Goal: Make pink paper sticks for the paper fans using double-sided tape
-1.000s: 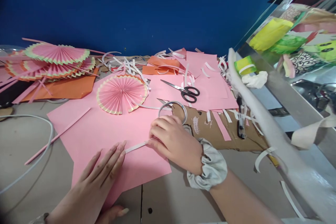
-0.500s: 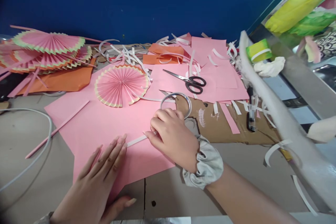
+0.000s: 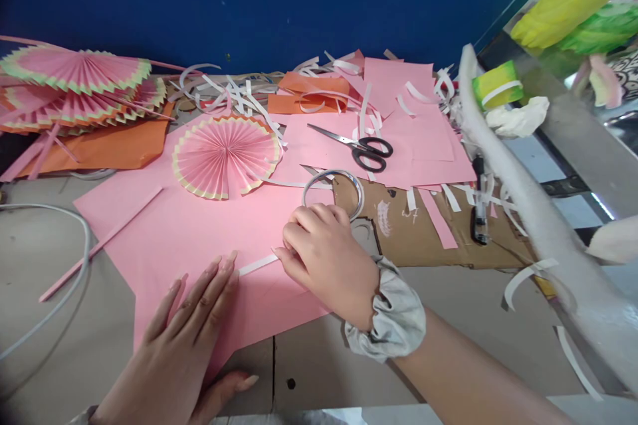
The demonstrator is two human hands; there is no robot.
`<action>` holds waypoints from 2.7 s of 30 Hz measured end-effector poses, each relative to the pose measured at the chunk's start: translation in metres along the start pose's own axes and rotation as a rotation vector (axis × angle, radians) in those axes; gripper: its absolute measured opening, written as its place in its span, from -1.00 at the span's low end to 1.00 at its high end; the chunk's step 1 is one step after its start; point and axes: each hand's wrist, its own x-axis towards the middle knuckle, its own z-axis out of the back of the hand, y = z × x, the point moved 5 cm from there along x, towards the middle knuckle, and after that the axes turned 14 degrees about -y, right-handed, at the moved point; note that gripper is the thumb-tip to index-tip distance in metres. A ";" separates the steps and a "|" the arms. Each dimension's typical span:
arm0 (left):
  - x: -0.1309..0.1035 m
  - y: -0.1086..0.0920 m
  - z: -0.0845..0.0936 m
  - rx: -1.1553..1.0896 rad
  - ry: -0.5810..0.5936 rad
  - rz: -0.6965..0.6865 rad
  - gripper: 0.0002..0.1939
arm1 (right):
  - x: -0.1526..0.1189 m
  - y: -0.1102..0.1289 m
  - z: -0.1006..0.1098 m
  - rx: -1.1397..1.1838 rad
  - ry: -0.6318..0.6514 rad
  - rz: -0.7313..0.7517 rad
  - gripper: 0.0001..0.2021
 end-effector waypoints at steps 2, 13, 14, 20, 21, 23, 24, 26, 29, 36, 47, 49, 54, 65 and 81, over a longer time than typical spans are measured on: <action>0.000 0.000 0.000 0.000 -0.004 0.000 -0.12 | -0.001 0.001 0.000 -0.025 -0.019 0.023 -0.81; 0.001 -0.002 0.001 -0.011 -0.018 0.006 -0.16 | -0.005 0.008 -0.002 -0.152 -0.087 0.157 -0.87; 0.001 -0.002 0.003 -0.019 -0.018 0.019 -0.17 | -0.005 0.009 -0.003 -0.162 -0.094 0.167 -0.89; 0.018 0.000 0.006 -0.049 0.044 0.088 -0.20 | -0.005 0.010 -0.005 -0.158 -0.107 0.198 -0.93; 0.023 0.001 0.005 -0.061 0.060 0.062 -0.21 | -0.005 0.010 -0.004 -0.154 -0.102 0.195 -0.92; 0.030 0.001 0.000 -0.089 0.106 -0.026 -0.21 | -0.005 0.009 -0.004 -0.145 -0.077 0.180 -0.90; 0.032 0.001 -0.003 -0.097 0.128 -0.058 -0.21 | -0.004 0.009 -0.004 -0.140 -0.059 0.171 -0.89; 0.035 0.003 -0.007 -0.100 0.156 -0.088 -0.19 | -0.004 0.008 -0.003 -0.132 -0.034 0.153 -0.85; 0.034 0.005 -0.007 -0.090 0.159 -0.104 -0.15 | -0.004 0.007 -0.001 -0.122 -0.034 0.128 -0.82; 0.023 0.010 0.003 -0.031 0.168 -0.143 -0.18 | -0.004 0.007 -0.001 -0.119 -0.028 0.127 -0.85; 0.040 0.002 -0.012 -0.111 0.139 -0.156 -0.16 | -0.003 0.008 -0.001 -0.117 0.000 0.119 -0.87; 0.034 0.006 -0.008 -0.089 0.136 -0.141 -0.20 | -0.003 0.006 0.000 -0.117 0.001 0.113 -0.86; 0.008 0.017 0.009 0.028 0.128 -0.083 -0.15 | -0.003 0.005 0.001 -0.095 0.004 0.117 -0.86; 0.031 -0.004 0.000 -0.017 0.083 -0.160 -0.15 | -0.002 0.005 0.006 -0.060 -0.019 0.169 -0.84; 0.012 0.007 0.009 0.040 0.070 -0.108 -0.22 | -0.002 -0.018 0.028 0.358 -0.166 -0.221 -0.68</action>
